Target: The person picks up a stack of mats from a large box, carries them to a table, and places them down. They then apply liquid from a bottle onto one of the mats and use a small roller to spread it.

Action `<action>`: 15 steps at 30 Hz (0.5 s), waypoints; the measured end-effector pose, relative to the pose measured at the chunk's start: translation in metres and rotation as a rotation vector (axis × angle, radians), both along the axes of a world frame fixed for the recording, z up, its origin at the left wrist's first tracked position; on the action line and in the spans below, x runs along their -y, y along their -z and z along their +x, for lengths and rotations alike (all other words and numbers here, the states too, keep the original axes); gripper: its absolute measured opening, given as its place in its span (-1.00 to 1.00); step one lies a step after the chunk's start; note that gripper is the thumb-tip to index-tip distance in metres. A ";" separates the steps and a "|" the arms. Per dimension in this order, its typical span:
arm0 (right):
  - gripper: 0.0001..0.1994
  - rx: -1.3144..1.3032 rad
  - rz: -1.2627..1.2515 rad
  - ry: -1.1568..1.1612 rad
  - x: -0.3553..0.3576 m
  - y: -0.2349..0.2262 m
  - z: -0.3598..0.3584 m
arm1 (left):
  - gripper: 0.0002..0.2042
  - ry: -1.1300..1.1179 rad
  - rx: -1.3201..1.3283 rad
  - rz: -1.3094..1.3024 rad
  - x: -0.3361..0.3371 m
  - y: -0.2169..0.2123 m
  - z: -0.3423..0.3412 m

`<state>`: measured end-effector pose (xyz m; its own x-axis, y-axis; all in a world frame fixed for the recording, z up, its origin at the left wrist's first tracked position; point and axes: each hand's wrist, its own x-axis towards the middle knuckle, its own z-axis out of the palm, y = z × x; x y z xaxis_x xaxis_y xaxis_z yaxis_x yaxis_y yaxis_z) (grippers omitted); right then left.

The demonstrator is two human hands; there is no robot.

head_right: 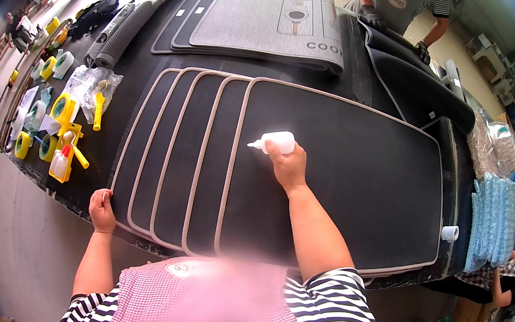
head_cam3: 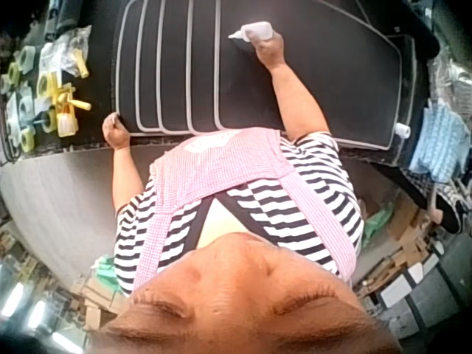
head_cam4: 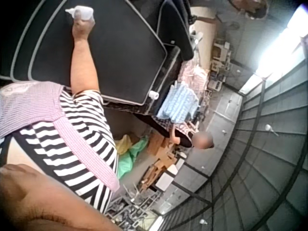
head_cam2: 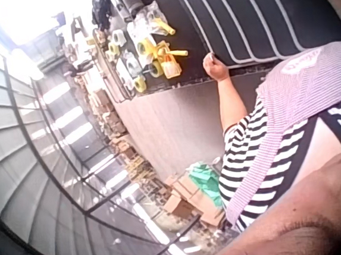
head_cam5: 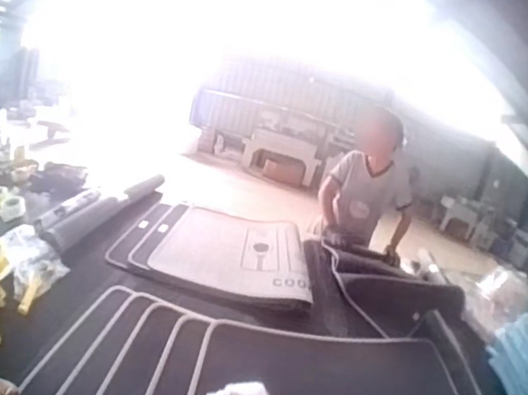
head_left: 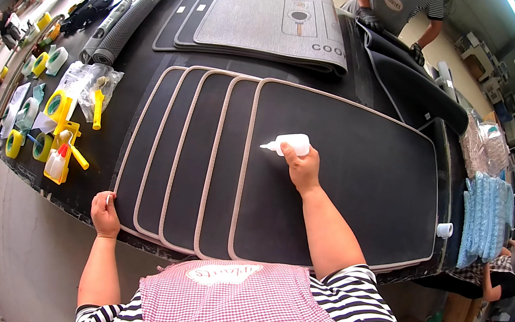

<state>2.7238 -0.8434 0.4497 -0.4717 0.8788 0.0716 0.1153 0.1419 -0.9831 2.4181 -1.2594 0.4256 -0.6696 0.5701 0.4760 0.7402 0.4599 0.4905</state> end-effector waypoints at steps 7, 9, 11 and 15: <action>-0.62 0.029 0.016 -0.003 0.001 0.001 -0.003 | -0.85 0.012 0.008 0.011 0.001 0.000 -0.001; -0.61 0.035 0.015 -0.004 0.001 0.001 -0.003 | -0.85 0.014 0.010 0.010 0.001 0.000 -0.001; -0.61 0.027 0.014 -0.005 0.001 0.003 -0.003 | -0.85 0.010 0.014 0.010 0.001 0.000 -0.001; -0.62 0.002 0.007 0.011 0.001 0.006 -0.004 | -0.85 0.011 0.014 0.024 0.001 0.001 -0.002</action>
